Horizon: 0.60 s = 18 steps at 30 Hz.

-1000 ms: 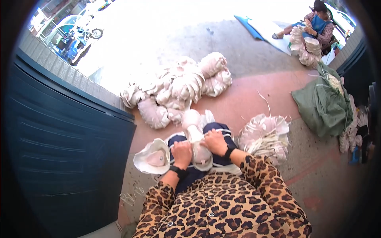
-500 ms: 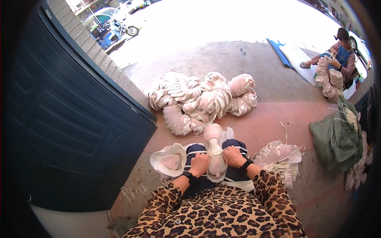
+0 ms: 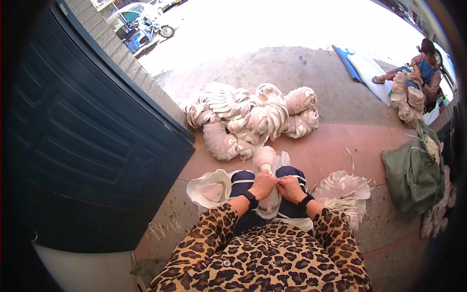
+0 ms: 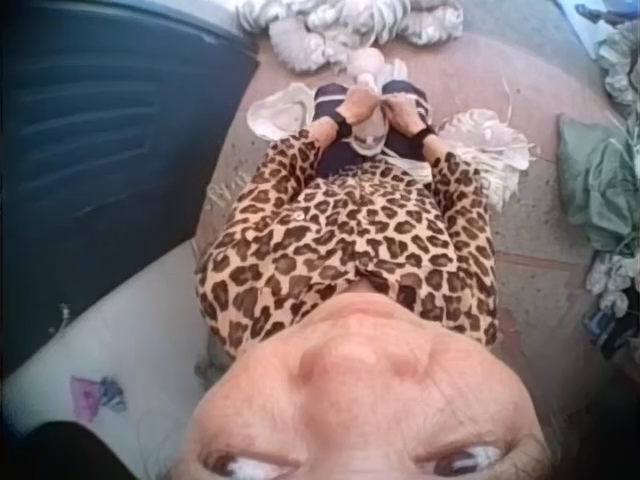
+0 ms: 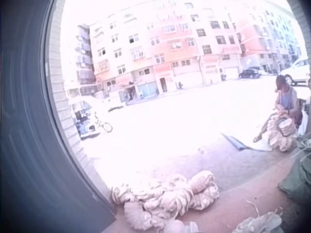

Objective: Lacing and preparing shoe components manually.

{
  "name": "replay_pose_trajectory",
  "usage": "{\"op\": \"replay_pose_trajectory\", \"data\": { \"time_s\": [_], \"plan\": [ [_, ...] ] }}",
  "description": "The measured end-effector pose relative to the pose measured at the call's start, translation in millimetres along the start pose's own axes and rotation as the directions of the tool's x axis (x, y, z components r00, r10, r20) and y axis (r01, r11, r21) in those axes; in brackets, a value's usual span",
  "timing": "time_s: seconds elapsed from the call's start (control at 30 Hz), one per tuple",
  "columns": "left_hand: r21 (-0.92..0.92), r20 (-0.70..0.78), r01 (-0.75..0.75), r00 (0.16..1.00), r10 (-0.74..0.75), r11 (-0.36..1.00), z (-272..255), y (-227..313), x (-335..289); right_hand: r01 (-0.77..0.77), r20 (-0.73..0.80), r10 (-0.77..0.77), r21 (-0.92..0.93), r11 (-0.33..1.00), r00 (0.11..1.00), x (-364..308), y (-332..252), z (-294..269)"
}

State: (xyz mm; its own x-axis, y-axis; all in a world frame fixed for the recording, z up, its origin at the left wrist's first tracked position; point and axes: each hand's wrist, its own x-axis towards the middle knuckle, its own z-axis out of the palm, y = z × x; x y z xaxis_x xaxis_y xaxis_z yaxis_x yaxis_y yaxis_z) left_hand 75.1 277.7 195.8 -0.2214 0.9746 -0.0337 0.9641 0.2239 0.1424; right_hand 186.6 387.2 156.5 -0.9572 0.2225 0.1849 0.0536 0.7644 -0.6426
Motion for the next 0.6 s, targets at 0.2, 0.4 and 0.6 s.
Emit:
{"op": "replay_pose_trajectory", "data": {
  "time_s": [0.2, 0.4, 0.6],
  "plan": [
    [-0.157, -0.264, 0.042, 0.961, -0.083, 0.987, 5, -11, -3, 0.168, 0.155, -0.120, -0.348, 0.922, 0.981, 4, -14, 1],
    [-0.692, -0.071, 0.237, 0.918, -0.391, 0.682, 17, -36, 11, 0.402, 0.153, -0.390, -0.578, 0.710, 0.908, 13, -8, 1],
    [-0.912, 0.279, 0.353, 0.908, -0.312, 0.211, 13, -48, 20, 0.322, -0.459, -0.337, -0.113, 0.940, 0.822, 32, -49, -47]
  ]
}}
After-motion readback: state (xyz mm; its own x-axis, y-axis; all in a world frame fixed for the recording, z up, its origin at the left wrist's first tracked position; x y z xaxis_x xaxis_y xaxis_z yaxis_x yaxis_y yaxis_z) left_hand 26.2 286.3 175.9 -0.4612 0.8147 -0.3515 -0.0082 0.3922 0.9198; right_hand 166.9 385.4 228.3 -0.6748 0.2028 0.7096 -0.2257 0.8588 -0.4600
